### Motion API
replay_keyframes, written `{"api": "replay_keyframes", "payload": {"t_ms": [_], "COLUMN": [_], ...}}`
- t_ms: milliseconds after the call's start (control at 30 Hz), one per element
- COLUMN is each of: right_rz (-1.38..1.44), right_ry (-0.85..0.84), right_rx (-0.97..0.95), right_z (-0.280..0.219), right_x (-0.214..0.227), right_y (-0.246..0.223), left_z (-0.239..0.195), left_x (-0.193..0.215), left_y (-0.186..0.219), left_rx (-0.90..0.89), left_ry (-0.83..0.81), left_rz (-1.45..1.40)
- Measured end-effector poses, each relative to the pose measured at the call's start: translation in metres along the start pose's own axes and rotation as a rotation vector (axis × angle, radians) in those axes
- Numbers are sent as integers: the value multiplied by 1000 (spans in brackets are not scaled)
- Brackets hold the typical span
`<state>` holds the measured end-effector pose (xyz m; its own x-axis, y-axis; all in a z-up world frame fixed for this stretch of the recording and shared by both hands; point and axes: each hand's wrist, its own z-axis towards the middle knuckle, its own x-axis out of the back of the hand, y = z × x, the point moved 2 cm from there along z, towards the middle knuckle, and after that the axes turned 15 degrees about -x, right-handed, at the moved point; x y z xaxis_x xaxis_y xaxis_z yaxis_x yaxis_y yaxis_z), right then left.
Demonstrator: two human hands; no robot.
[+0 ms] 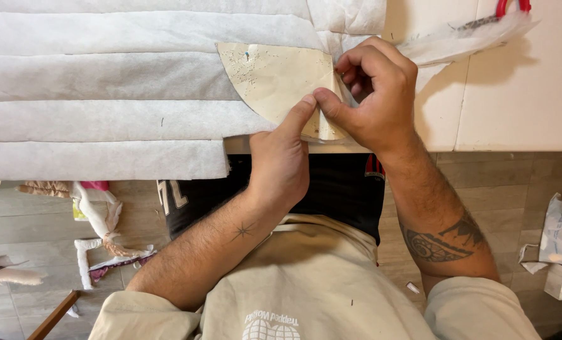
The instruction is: The person uses a paper template to mark and cut out shapes from a piece of quilted fabric using scissors on a workshop table.
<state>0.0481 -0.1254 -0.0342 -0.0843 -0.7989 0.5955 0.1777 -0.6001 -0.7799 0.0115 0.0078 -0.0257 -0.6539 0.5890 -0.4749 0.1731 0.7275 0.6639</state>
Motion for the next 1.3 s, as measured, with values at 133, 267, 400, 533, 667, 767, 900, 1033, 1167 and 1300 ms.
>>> {"api": "replay_keyframes", "payload": {"t_ms": [133,267,400,533,667,767,900,1033,1167,1300], "right_rz": [13,13,17,30,41,66,58,-12,-311,-569], "right_ry": [6,18,18,27,32,37,53,113,109,-104], "right_rx": [3,7,6,-3,-5,-4,14,132,287,325], "right_z": [1,0,0,0,-1,-1,-1,-7,-26,-60], "right_x": [-1,-2,-2,-2,-3,-4,-3,11,31,19], "right_y": [2,3,4,3,4,3,0,-20,-34,-13], "left_z": [0,0,0,0,1,2,2,-8,-10,-35], "left_x": [-1,-1,-2,-2,-1,-1,-1,7,33,74], "left_y": [1,-1,0,0,-3,-4,-6,-2,5,-6], "left_rx": [32,3,10,-4,-29,-40,-86,-176,-229,9], "left_ry": [10,26,47,44,28,28,28,-31,-242,-536], "left_rz": [23,12,42,44,42,34,5,15,116,373]}}
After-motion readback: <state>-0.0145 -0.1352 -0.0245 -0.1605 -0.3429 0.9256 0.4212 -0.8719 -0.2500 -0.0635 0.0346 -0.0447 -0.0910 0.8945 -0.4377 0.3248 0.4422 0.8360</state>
